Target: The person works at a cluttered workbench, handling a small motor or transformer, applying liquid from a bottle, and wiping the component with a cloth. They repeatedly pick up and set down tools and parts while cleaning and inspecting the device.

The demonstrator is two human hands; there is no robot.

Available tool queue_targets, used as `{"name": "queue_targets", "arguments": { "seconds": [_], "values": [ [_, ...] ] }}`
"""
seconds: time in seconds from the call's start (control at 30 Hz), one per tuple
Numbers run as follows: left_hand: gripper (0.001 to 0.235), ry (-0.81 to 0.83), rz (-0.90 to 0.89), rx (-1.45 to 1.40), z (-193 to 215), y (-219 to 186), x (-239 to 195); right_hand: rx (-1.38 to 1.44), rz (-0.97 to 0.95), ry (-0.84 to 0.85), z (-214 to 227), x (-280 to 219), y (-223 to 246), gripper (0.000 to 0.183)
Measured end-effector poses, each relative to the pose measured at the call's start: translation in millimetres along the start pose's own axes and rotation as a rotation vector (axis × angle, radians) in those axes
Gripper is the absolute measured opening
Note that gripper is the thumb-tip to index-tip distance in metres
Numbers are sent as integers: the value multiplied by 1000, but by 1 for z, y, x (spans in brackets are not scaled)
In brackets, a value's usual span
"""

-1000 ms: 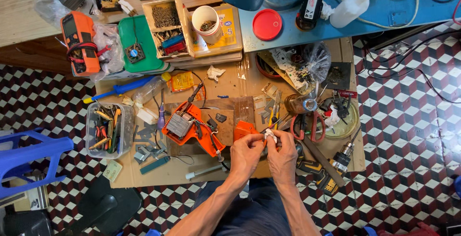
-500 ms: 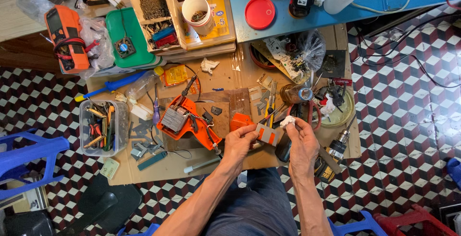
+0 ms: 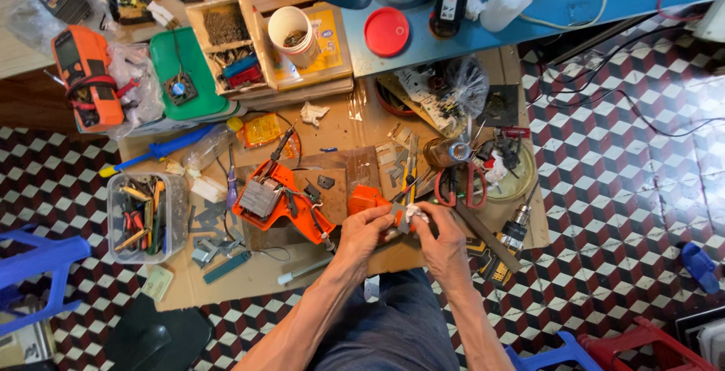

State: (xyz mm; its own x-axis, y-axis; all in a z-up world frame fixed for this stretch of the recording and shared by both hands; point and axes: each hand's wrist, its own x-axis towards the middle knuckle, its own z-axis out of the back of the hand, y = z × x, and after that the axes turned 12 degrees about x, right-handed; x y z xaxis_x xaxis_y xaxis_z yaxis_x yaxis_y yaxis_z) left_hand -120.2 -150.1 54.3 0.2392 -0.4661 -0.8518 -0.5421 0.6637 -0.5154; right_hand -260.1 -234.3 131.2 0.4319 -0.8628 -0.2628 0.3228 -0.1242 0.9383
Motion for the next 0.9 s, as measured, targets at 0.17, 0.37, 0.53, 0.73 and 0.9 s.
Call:
{"name": "queue_targets", "arguments": {
  "seconds": [0.17,0.37,0.53,0.73,0.9],
  "values": [
    [27,-47,-104,242,-6,-15,-24,5,-177,-96,-5,10,-2,24],
    [23,-377,-688,688,-25,-42,-9,198,-221,-342,27,-15,-31,34],
    [23,-573,-804,766,-46,-57,74,277,-570,-510,65,-47,-102,46],
    [41,-472,-588,631,-41,-50,151,473,-653,-389,78,-23,-166,49],
    [52,-287,-376,433,-46,-38,111,857,-473,-152,44,13,-110,40]
  ]
}}
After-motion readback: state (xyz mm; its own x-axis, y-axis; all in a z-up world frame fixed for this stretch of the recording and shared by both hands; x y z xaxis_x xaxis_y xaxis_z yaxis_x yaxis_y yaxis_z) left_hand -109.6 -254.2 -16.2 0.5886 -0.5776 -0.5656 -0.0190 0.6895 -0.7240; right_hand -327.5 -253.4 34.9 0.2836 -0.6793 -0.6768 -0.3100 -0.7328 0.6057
